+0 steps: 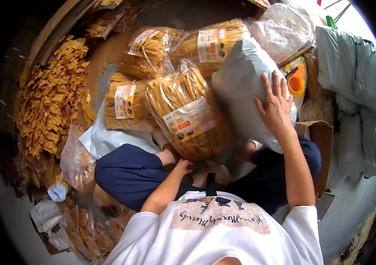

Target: The person sits on the floor and repeatedly packs pre-packaged dried food items into grey shipping mailers. They open the mailer, insert the food package, and fold the top of the mailer closed. The person handles multiple packages and mailers in a repetitive sequence.

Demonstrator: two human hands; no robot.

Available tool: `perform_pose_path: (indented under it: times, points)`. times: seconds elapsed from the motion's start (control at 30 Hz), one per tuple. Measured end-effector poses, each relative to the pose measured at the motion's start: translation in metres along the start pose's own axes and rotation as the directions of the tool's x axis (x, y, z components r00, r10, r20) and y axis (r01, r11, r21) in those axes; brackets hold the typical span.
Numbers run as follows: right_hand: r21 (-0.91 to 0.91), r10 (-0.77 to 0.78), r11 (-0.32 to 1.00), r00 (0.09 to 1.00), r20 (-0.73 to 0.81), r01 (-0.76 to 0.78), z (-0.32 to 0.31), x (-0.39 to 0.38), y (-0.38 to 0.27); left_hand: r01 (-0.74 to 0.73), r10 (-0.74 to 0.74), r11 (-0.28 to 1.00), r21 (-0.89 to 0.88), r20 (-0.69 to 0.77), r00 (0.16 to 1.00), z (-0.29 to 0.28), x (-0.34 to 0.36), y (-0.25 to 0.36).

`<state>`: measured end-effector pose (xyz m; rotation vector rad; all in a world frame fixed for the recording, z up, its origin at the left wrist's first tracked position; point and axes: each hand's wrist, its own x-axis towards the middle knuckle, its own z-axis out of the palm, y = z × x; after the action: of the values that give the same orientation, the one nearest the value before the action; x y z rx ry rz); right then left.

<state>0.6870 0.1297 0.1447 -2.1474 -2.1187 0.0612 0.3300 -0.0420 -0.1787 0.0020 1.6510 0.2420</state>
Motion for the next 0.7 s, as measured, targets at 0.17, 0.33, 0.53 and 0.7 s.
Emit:
perform_pose_path:
  times: [0.17, 0.33, 0.53, 0.7]
  points:
    - [-0.051, 0.015, 0.998, 0.981, -0.193, -0.025, 0.011, 0.013, 0.013, -0.173, 0.149, 0.922, -0.347, -0.096, 0.984, 0.005, 0.016, 0.019]
    - [-0.019, 0.024, 0.999, 0.977, -0.213, -0.029, 0.018, 0.021, 0.042, 0.042, 0.027, 0.892, -0.451, 0.144, 0.989, 0.000, 0.023, 0.023]
    - [0.020, -0.047, 0.998, 0.926, -0.376, 0.059, 0.023, 0.018, 0.038, 0.002, 0.125, 0.900, -0.436, 0.264, 0.956, 0.038, -0.064, 0.049]
    - [0.085, -0.467, 0.844, 0.804, -0.367, 0.529, 0.021, -0.004, 0.006, -0.256, 0.305, 0.922, -0.289, 0.141, 0.942, 0.049, -0.138, 0.056]
